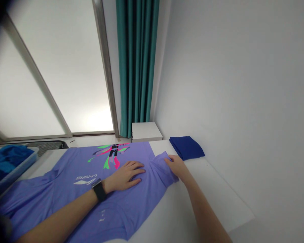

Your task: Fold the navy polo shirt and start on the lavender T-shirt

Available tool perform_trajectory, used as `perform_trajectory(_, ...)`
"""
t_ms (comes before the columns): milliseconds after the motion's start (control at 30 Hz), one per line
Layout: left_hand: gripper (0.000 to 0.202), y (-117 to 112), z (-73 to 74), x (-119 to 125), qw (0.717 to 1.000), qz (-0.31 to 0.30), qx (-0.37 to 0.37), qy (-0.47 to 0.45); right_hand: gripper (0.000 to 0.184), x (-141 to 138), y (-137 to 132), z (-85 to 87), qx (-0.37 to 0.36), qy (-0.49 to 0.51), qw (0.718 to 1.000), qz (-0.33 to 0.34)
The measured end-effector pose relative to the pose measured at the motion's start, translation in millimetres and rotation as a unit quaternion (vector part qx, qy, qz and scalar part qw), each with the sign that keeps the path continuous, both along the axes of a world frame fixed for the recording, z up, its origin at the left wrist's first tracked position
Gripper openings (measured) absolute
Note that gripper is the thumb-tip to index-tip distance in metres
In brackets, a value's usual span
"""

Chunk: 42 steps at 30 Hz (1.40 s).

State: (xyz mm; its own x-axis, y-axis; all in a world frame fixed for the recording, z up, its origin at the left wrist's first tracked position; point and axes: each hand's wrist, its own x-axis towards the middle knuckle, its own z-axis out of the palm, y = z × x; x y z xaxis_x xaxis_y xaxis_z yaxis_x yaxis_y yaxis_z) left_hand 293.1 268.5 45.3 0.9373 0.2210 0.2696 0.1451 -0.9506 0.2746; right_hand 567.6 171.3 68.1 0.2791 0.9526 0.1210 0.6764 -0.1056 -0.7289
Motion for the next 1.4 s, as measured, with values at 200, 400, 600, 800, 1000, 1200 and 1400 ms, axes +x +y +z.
perform_trajectory(200,0.026,4,1.7,2,0.992,0.011,-0.116,-0.058,0.032,-22,19,27.4,-0.034,0.118,0.992,0.02)
perform_trajectory(400,0.032,10,7.2,4,0.957,0.076,-0.262,-0.097,0.055,-72,47,17.1,-0.113,0.122,0.985,0.057)
perform_trajectory(600,0.033,8,2.7,3,0.965,0.1,-0.229,-0.077,0.066,-92,51,1.4,-0.171,0.215,0.96,0.05)
perform_trajectory(800,0.027,11,9.9,-1,0.983,0.05,-0.173,-0.048,0.037,-57,39,1.3,-0.026,0.137,0.99,0.014)
perform_trajectory(1000,0.026,-8,34.4,-7,0.993,0.02,-0.118,0.016,0.024,-53,3,-23.7,0.075,-0.049,0.995,0.044)
perform_trajectory(1200,0.03,-29,32.0,-6,0.998,-0.024,-0.048,0.037,0.02,-81,-40,-30.5,0.136,-0.175,0.972,0.075)
perform_trajectory(1400,0.012,-27,18.8,-4,0.996,0.054,-0.066,0.033,0.024,-94,-68,-38.8,0.115,-0.215,0.967,0.069)
